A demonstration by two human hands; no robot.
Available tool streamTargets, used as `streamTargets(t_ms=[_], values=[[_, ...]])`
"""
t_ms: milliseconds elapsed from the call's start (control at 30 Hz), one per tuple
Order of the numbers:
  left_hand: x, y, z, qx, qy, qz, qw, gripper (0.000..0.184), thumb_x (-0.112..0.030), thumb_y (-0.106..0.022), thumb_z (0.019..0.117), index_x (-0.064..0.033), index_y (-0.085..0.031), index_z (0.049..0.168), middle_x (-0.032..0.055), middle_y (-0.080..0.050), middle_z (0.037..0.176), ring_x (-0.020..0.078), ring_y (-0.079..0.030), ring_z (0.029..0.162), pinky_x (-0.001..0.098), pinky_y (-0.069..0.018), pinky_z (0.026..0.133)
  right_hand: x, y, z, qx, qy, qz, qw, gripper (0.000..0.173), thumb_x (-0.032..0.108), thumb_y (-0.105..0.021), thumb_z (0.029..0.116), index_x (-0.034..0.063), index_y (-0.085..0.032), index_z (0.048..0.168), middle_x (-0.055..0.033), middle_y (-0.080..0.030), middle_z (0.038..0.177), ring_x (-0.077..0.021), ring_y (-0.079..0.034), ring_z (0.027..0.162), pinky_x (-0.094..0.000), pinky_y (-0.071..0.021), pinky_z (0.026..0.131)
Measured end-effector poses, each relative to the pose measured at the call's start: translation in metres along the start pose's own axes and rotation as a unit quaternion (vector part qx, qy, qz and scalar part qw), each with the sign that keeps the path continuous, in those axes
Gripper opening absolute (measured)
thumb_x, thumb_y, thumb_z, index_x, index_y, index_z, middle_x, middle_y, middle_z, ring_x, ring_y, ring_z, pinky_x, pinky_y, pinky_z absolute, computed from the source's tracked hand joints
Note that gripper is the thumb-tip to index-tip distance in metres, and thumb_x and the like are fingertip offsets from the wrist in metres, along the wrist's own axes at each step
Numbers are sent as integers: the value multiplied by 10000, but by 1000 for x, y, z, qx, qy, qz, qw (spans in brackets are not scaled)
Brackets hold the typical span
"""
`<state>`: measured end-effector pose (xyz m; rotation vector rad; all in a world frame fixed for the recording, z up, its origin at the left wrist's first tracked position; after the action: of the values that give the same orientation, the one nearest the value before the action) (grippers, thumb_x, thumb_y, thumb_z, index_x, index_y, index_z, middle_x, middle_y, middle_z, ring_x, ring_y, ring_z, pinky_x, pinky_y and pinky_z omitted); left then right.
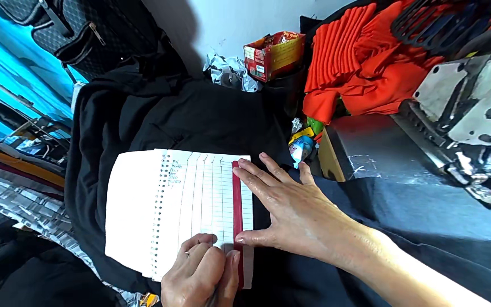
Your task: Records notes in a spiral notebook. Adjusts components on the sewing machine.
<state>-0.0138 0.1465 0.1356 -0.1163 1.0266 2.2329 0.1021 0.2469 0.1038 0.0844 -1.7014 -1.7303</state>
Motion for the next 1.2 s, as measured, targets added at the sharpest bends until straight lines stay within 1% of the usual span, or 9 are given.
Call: streamTargets(t_ms=[400, 500, 567, 667, 767, 833, 900, 1033, 1200], values=[[3, -2, -1, 4, 9, 0, 1000, 337, -181, -550, 997, -17, -587, 705, 66, -574, 571, 93, -633, 636, 201, -488, 915, -1, -3, 0, 12, -9, 12, 1000, 1106, 702, -732, 776, 217, -251, 1646, 19, -247, 1699, -341, -106, 1582, -825, -51, 1086], [8, 3, 2, 18, 48, -64, 997, 352, -206, -522, 1044, 16, -628, 793, 50, -582, 619, 32, -597, 624, 162, -502, 845, -1, -1, 1, 15, -8, 13, 1000, 1097, 695, -735, 779, 207, -264, 1642, -1, -264, 1694, -348, -131, 1577, -822, -50, 1090], [14, 12, 10, 3, 78, -130, 988, 365, -277, -486, 1083, -45, -624, 837, -33, -598, 661, -54, -588, 623, 117, -532, 664, -1, 0, 2, 27, -2, 10, 1000, 1076, 701, -712, 799, 218, -255, 1645, 8, -252, 1698, -337, -112, 1581, -815, -48, 1096], [19, 23, 34, -54, 77, -198, 976, 330, -393, -497, 1073, -225, -622, 817, -158, -592, 673, -59, -618, 630, 161, -596, 679, -3, 6, 0, 4, 15, 21, 1000, 1062, 699, -719, 791, 201, -301, 1631, 3, -279, 1688, -341, -121, 1579, -813, -61, 1101], [27, 20, 59, -87, 72, -203, 973, 300, -390, -547, 1045, -286, -590, 768, -179, -581, 638, -38, -596, 569, 150, -563, 595, -10, 10, -4, -11, 5, 25, 1000, 1063, 693, -735, 777, 191, -329, 1621, -8, -309, 1676, -351, -151, 1572, -803, -93, 1110], [34, 11, 75, -79, 76, -213, 971, 288, -292, -536, 1057, -265, -567, 772, -171, -556, 633, -30, -574, 552, 163, -568, 593, -13, 10, -6, -6, -1, 15, 1000, 1071, 710, -731, 766, 205, -332, 1621, 15, -309, 1676, -339, -149, 1574, -789, -106, 1120], [39, 0, 89, -69, 86, -208, 972, 293, -239, -514, 1069, -228, -541, 778, -156, -552, 623, -41, -563, 534, 124, -512, 532, -13, 9, -8, -30, 24, 19, 999, 1077, 731, -719, 747, 196, -360, 1609, 3, -346, 1660, -351, -174, 1567, -792, -125, 1115], [44, -17, 105, -37, 106, -178, 978, 314, -267, -496, 1085, -178, -529, 786, -106, -546, 605, -28, -514, 482, 110, -408, 447, -12, 7, -6, -5, 29, 22, 999, 1089, 752, -687, 766, 202, -313, 1628, 7, -310, 1676, -357, -137, 1573, -798, -104, 1111], [36, -28, 114, -25, 78, -139, 987, 341, -259, -509, 1085, -155, -517, 761, -81, -507, 579, -20, -467, 452, 116, -355, 418, -12, 7, -9, -12, 16, 30, 999, 1093, 756, -690, 759, 190, -329, 1622, 10, -320, 1672, -342, -166, 1569, -778, -141, 1117]])
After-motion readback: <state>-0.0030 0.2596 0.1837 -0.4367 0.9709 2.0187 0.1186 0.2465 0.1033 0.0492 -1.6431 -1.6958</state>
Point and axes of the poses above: each hand's wrist, its own z-axis towards the middle knuckle, its own y-axis out of the back of the hand, x = y × z, the point moved 10 cm from there along z, towards the middle knuckle
